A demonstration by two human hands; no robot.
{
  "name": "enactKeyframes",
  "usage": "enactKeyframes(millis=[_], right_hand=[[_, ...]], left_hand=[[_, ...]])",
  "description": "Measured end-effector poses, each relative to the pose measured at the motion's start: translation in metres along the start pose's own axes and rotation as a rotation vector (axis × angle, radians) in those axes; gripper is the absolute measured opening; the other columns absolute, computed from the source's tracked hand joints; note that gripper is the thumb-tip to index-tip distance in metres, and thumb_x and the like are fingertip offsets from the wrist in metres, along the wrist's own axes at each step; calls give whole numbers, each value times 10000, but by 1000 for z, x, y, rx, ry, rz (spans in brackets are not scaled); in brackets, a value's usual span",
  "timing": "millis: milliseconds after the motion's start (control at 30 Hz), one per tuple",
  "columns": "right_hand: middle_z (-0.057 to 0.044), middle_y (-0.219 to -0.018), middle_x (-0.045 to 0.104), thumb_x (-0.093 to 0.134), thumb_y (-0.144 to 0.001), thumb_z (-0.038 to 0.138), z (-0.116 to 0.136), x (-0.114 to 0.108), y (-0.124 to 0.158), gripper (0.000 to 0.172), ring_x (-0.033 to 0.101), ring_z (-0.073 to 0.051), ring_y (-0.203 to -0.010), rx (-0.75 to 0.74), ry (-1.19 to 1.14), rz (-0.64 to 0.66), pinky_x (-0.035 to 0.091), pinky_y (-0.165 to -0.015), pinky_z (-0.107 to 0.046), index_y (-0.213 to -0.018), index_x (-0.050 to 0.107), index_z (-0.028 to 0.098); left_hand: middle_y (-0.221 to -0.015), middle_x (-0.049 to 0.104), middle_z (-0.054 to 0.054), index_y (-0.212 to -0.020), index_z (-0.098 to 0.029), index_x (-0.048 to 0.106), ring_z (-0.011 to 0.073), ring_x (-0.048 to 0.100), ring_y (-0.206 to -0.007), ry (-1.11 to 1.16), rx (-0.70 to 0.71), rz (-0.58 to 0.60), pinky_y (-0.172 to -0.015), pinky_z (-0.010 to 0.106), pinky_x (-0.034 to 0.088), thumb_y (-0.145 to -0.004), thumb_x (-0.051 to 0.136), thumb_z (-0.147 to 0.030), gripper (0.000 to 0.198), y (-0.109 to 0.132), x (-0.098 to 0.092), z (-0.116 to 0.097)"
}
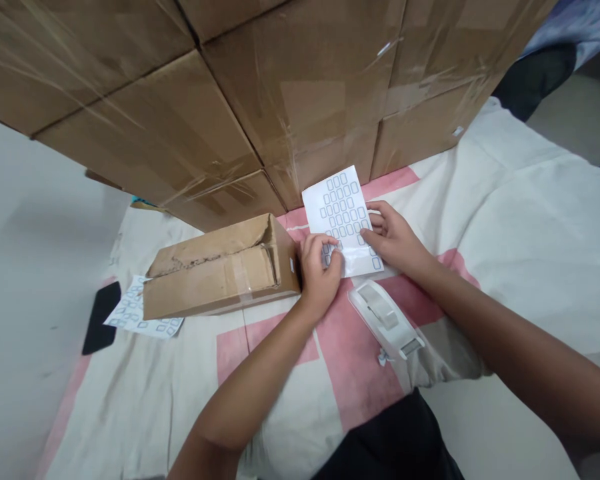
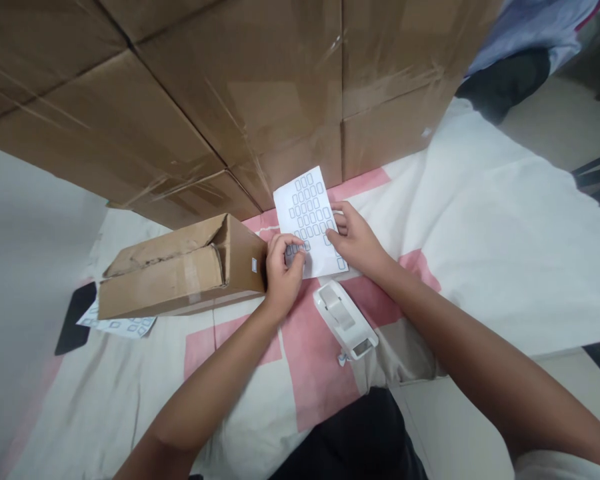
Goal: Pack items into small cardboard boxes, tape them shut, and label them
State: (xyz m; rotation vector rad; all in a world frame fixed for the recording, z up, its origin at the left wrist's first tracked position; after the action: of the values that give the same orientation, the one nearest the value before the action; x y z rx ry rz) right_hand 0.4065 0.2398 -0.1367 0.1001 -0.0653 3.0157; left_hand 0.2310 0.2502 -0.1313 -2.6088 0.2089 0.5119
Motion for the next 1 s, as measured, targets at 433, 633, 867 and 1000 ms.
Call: enactKeyframes(millis=[433, 633, 867, 1000], right_hand=[[-42, -1044, 747, 683, -801, 256, 3, 2, 2, 411, 708, -201, -811, -53, 58, 12, 576, -734, -351, -1171, 505, 246], [-50, -1035, 742, 643, -882, 338, 11, 6, 5, 265, 694, -206, -895, -128, 246, 71, 551, -834, -345, -1117, 628, 216], [-26, -816, 701, 581, -919, 392, 23, 11, 9, 238, 624, -174, -742, -144, 370, 137, 486, -705, -286, -890, 681, 178], [-11, -761, 657, 555, -909, 331, 25, 11, 11, 204, 568, -152, -685, -160, 416, 173, 439, -655, -270, -852, 671, 173]], left_hand=[[-986, 582, 39, -907, -224, 590, 221, 542, -1023, -111, 34, -36, -957, 371, 411, -827, 563, -115, 138, 3, 0, -4], [-1179, 527, 78, -1093, -226, 591, 252, 498, -1183, -229, 72, -64, -1104, 433, 344, -811, 646, -193, 289, 7, 0, -10], [-1429, 422, 107, -1323, -289, 603, 308, 386, -1353, -382, 137, -28, -1175, 494, 269, -868, 688, -316, 464, 7, 0, -14], [-1424, 419, 90, -1255, -308, 653, 309, 369, -1359, -375, 86, -21, -1163, 499, 292, -868, 707, -324, 391, 8, 1, -12]])
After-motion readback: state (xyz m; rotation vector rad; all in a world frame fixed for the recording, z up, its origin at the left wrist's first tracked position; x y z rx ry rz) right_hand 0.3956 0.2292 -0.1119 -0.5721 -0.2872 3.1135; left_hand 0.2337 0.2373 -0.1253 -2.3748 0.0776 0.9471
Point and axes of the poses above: each hand's wrist, its own y-axis away from the middle knuckle, its own x-axis out of the palm, z = x × y, the point moved 2 cm from there along -y, towards the middle knuckle
